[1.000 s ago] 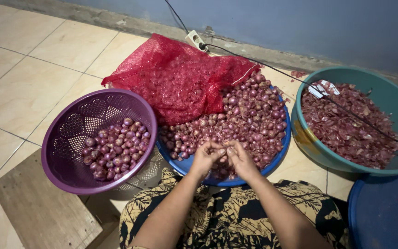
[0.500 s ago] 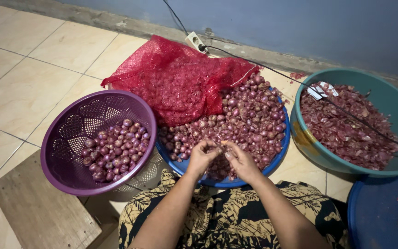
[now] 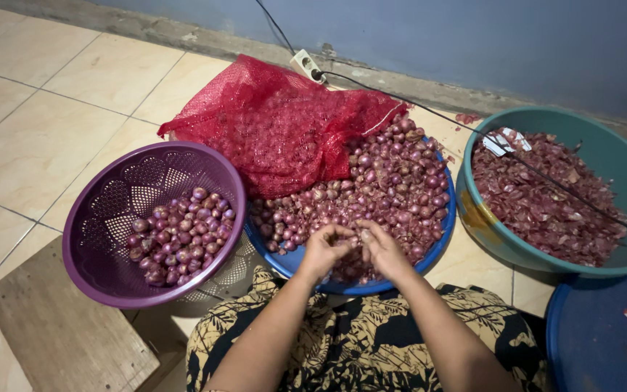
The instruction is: The person sits on the floor peeling dry outer skins off shallots by hand, placing peeled shallots into a purple colander and discarded skins into a green basin. They occasionally use a small knife to trim the shallot ends and continue peeling from a large blue tray of unpeeled shallots.
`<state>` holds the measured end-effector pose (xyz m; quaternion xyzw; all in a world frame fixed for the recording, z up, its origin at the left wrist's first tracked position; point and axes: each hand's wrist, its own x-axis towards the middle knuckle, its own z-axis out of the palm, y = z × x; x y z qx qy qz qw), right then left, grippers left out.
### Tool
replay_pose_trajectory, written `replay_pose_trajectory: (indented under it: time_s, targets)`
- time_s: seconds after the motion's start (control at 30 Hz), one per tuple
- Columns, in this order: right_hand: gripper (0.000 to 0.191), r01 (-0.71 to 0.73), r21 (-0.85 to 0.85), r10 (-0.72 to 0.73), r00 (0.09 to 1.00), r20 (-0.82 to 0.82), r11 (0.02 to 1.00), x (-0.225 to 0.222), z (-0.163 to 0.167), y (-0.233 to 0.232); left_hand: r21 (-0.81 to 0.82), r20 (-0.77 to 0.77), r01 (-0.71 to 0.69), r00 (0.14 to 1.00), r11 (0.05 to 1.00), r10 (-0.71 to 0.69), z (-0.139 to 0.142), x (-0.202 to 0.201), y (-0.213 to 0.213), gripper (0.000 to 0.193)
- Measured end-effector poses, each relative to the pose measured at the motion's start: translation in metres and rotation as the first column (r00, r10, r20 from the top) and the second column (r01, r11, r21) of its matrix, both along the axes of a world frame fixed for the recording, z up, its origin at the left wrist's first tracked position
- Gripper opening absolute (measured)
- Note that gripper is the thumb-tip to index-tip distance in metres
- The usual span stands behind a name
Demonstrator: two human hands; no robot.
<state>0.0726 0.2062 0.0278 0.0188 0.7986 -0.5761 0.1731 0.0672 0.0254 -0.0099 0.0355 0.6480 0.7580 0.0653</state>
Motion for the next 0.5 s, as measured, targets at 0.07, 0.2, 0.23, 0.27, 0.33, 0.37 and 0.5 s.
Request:
replay_pose_trajectory:
  time_s: [0.07,0.2,0.23,0.27,0.33,0.37,0.5]
  targets:
    - [0.042,0.055,-0.028,-0.053,0.996,0.075,0.998,0.001,0.003,0.001,0.017,0.076,-0.009,0.997,1.000,0.007,0.000,-0.001,-0.003,0.022]
    - [0.033,0.007,-0.131,-0.011,0.999,-0.031,0.991,0.008,-0.002,-0.001,0.040,0.026,0.008,1.000,0.999,-0.009,-0.008,-0.006,-0.006,0.010]
    - [0.031,-0.048,-0.112,0.035,0.993,-0.115,0.993,0.008,-0.004,-0.003,0.105,0.059,0.020,0.998,0.994,-0.026,-0.009,-0.005,-0.005,0.005]
    - [0.031,-0.015,-0.146,0.004,0.998,-0.070,0.989,0.008,-0.006,-0.003,0.170,0.091,0.028,0.995,0.985,-0.044,-0.010,-0.005,-0.004,0.002]
    - [0.033,0.056,-0.210,-0.053,0.998,0.021,0.976,0.007,-0.006,-0.003,0.084,0.067,-0.018,0.998,0.996,0.012,-0.009,-0.004,-0.004,0.007]
    - [0.032,0.065,-0.167,-0.068,0.998,-0.014,0.984,0.007,-0.005,-0.003,0.042,0.054,-0.039,0.998,0.998,0.037,-0.005,-0.004,-0.003,0.010]
    - [0.028,0.089,-0.077,-0.096,0.991,-0.095,0.993,0.009,0.009,-0.002,0.072,0.224,-0.102,0.971,0.992,0.084,0.018,0.001,0.001,0.024]
